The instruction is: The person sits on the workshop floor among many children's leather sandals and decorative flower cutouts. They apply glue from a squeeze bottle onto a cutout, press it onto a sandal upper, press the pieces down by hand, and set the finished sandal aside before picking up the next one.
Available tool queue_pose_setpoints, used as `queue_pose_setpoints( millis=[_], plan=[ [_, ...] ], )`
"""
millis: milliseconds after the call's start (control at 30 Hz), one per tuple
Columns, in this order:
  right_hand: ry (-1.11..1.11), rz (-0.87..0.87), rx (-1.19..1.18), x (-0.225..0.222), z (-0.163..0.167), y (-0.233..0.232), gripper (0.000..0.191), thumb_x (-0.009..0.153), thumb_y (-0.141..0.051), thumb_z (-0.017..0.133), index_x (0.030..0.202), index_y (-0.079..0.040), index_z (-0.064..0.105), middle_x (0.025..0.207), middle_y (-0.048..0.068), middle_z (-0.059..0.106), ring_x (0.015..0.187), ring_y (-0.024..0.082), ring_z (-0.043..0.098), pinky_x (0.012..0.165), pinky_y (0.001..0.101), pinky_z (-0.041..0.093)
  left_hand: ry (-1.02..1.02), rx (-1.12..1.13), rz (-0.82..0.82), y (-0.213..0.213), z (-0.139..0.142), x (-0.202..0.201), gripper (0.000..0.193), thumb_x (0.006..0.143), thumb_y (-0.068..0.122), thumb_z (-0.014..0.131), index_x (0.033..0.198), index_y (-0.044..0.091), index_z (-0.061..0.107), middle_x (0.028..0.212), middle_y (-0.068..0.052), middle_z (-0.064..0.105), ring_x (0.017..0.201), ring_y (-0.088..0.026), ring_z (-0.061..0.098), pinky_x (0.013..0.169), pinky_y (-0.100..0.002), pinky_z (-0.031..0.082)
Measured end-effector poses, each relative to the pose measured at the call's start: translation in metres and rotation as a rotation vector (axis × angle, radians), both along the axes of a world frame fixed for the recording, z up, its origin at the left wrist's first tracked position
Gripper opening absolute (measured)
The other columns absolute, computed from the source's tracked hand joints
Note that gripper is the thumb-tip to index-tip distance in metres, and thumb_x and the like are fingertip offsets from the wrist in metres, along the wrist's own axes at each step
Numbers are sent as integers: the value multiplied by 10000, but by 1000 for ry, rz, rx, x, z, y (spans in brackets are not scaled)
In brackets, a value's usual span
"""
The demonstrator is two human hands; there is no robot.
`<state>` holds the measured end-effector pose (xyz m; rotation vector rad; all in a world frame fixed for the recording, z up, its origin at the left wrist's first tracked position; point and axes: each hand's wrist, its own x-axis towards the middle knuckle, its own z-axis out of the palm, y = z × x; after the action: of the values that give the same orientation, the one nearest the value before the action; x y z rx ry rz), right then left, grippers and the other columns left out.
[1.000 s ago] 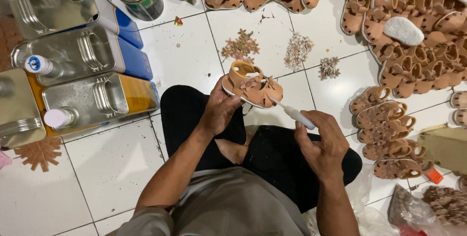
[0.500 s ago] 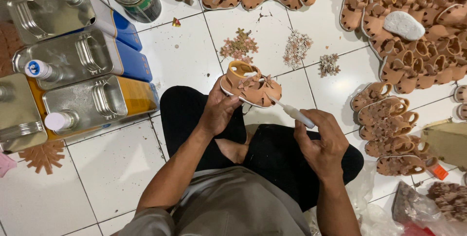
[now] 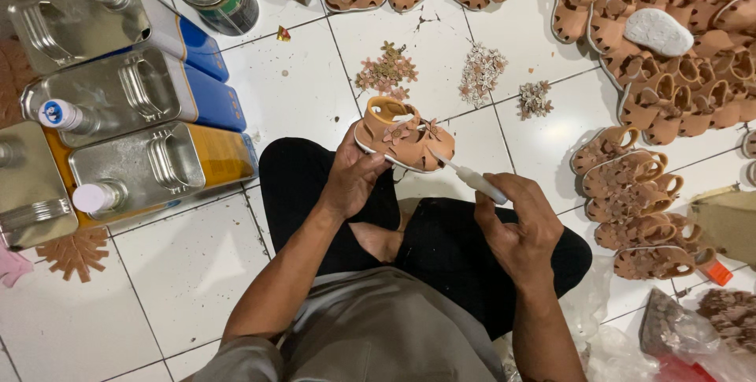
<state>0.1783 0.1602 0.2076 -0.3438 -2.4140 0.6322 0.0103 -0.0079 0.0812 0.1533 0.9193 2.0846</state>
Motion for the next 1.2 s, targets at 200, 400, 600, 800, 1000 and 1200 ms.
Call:
queue_pose_setpoints(
  millis=[200,400,600,800,1000,1200],
  plan=[
    [1,17,80,-1,0,0,268,866,53,797,1101,1,678,993,122,725,888,240,717,736,299,577,-9,15,-5,-1,-2,0,828,861,184,742,1546,26,305,1395,-149,543,1306,-239,584,1115,-397,522],
    [-6,-10,-26,1,2,0,264,855,47,793,1092,-6,691,991,127,726,845,214,706,723,294,575,0,42,-1,2,-4,-1,804,881,157,739,1543,10,309,1383,-163,551,1283,-244,596,1114,-404,517],
    [5,-4,16,2,1,3,281,859,69,790,1104,-5,672,981,119,716,852,225,703,715,301,571,-2,24,-5,4,-6,0,798,877,162,741,1538,16,318,1369,-150,560,1271,-228,605,1102,-386,531],
    [48,46,103,1,-2,7,322,864,73,787,1135,28,620,1017,124,718,895,234,719,720,287,583,13,36,-7,4,-5,1,791,885,157,739,1546,23,327,1363,-150,564,1255,-221,610,1081,-379,538],
    [35,77,350,1,-1,9,284,817,107,786,1003,-24,616,983,142,725,838,254,710,666,292,563,14,29,-2,2,-4,1,780,890,158,744,1542,21,337,1369,-153,565,1253,-226,613,1085,-382,540],
    [45,30,-29,-1,-1,4,279,850,86,800,1092,13,680,974,108,717,791,180,694,679,262,567,14,34,9,1,-2,-1,789,881,153,753,1537,22,335,1392,-146,556,1277,-221,603,1094,-384,529]
  ],
)
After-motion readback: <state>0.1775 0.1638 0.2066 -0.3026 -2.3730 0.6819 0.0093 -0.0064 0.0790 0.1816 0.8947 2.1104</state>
